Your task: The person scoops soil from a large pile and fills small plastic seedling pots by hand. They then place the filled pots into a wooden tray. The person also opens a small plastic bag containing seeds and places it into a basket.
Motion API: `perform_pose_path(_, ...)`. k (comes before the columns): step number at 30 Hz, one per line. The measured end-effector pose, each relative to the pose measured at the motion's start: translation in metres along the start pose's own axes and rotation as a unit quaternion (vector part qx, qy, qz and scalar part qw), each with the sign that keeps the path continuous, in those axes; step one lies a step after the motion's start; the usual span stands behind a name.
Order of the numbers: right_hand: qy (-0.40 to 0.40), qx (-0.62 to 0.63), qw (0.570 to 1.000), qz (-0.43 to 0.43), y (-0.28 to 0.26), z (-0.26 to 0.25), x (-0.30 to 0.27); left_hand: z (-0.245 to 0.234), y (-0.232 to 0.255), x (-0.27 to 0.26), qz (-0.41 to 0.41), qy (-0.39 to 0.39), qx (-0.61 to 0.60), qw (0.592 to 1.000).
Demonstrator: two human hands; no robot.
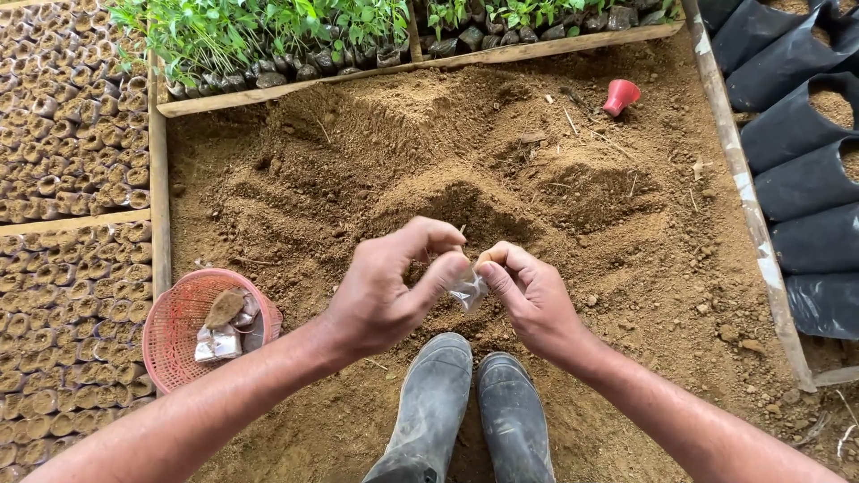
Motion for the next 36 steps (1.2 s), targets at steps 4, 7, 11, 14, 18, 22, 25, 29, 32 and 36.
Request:
perform_pose_path(4,0.006,-0.034,0.999,-0.020,0.005,-0.005,0.002,0.009,0.007,-0.001,0.013,-0.012,-0.008,1.000)
perform_pose_path(7,0.000,-0.050,0.998,-0.047,-0.004,-0.003,0.003,0.010,0.006,0.000,0.008,-0.032,0.017,0.999)
perform_pose_path(11,0.005,-0.071,0.995,-0.072,-0.019,0.004,0.001,0.017,-0.008,-0.002,-0.033,-0.061,-0.010,0.998)
perform_pose_path(14,0.005,-0.086,0.992,-0.089,-0.014,0.006,0.002,0.020,-0.017,-0.003,-0.089,-0.069,-0.027,0.993)
perform_pose_path(18,-0.011,-0.063,0.998,-0.009,-0.016,0.010,0.001,0.013,-0.038,-0.003,-0.177,-0.022,-0.072,0.981)
perform_pose_path(22,-0.020,0.038,0.997,0.065,0.008,0.011,0.008,0.001,-0.052,-0.008,-0.204,0.041,-0.104,0.973)
perform_pose_path(25,-0.019,0.070,0.993,0.089,0.017,0.013,0.007,-0.003,-0.063,-0.014,-0.248,0.083,-0.124,0.957)
perform_pose_path(29,0.011,0.028,0.997,0.065,0.005,0.013,0.007,0.001,-0.056,-0.018,-0.303,0.114,-0.233,0.917)
perform_pose_path(32,0.002,0.011,0.999,0.044,-0.004,0.017,0.010,0.003,-0.057,-0.019,-0.338,0.129,-0.301,0.882)
perform_pose_path(36,-0.009,-0.028,1.000,-0.008,-0.032,0.020,0.011,0.001,-0.049,-0.022,-0.334,0.135,-0.329,0.873)
Point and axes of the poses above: each hand's wrist, its own x-axis towards the middle knuckle, its own z-axis out of the palm, y = z × x, the point moved 9 cm from there along x, towards the middle knuckle
